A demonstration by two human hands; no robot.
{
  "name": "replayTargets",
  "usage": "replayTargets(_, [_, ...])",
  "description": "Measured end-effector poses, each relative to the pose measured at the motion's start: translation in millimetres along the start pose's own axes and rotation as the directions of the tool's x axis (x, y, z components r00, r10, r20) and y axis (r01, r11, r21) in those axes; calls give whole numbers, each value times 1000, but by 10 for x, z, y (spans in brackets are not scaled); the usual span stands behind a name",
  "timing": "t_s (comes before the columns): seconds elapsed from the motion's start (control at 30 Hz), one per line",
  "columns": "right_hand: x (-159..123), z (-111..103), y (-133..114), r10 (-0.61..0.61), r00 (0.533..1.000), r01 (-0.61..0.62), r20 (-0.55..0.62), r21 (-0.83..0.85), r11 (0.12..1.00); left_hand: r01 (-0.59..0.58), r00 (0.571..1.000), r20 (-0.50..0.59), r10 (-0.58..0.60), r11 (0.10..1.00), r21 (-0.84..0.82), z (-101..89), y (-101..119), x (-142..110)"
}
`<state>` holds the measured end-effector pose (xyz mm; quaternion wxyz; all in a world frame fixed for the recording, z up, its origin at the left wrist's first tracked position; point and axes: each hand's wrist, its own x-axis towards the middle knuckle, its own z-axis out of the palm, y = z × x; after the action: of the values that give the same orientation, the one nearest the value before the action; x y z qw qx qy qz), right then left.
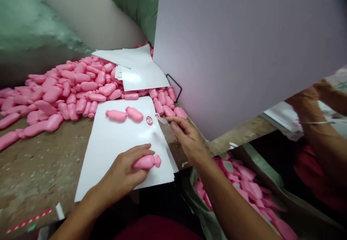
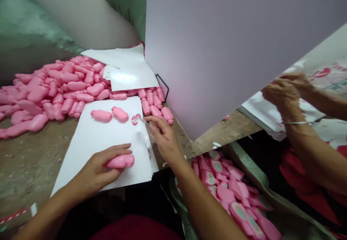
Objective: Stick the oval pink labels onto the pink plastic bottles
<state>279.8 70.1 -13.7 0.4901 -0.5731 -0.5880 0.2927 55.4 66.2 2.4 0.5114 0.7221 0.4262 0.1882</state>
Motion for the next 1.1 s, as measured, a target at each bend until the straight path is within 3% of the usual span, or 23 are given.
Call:
replayTargets(0.03, [-90, 31, -70, -59, 997, 60, 50, -15, 998, 49, 997, -42, -58, 981, -188, 2, 27, -38])
replayTargets(0.1, [-282, 89, -197, -166, 964, 180, 209, -53, 982, 82, 984, -89, -155, 833, -548, 16, 63, -126])
replayTargets(0.2, [-472, 130, -300, -157, 929, 184, 335, -51, 982, 44, 966, -122, -227, 611, -790, 40, 62, -268])
replayTargets(0.3, [-462, 130, -334, 27, 969, -50, 244, 90, 995, 69, 962, -109, -251, 607, -791, 61, 42, -398])
replayTargets(0.4, [-344, 140, -385, 188, 962, -233, 197, 242, 942, 126, 966, -57, -253, 650, -750, 95, 58, -487])
replayTargets(0.63, [-258, 245, -401, 183, 945, -278, 273, 366, 888, 170, 965, -61, -255, 785, -595, 186, 129, -536])
replayTargets(0.7, [-283, 267, -367, 187, 946, -288, 263, 422, 860, 183, 955, -58, -291, 730, -659, 201, 110, -535])
replayTargets(0.83, [-298, 272, -353, 263, 941, -337, 212, 554, 761, 147, 925, -46, -377, 465, -873, 205, 55, -519])
replayTargets(0.9, [-295, 258, -383, 292, 938, -343, 186, 608, 716, 104, 901, -79, -428, 387, -916, 191, 43, -499])
replayTargets(1.0, [-319, 253, -443, 291, 930, -368, 225, 571, 734, 36, 868, -156, -471, 374, -927, 158, 60, -459])
replayTargets(1.1, [-378, 294, -492, 259, 911, -393, 321, 483, 782, -19, 863, -245, -442, 456, -890, 132, 100, -428])
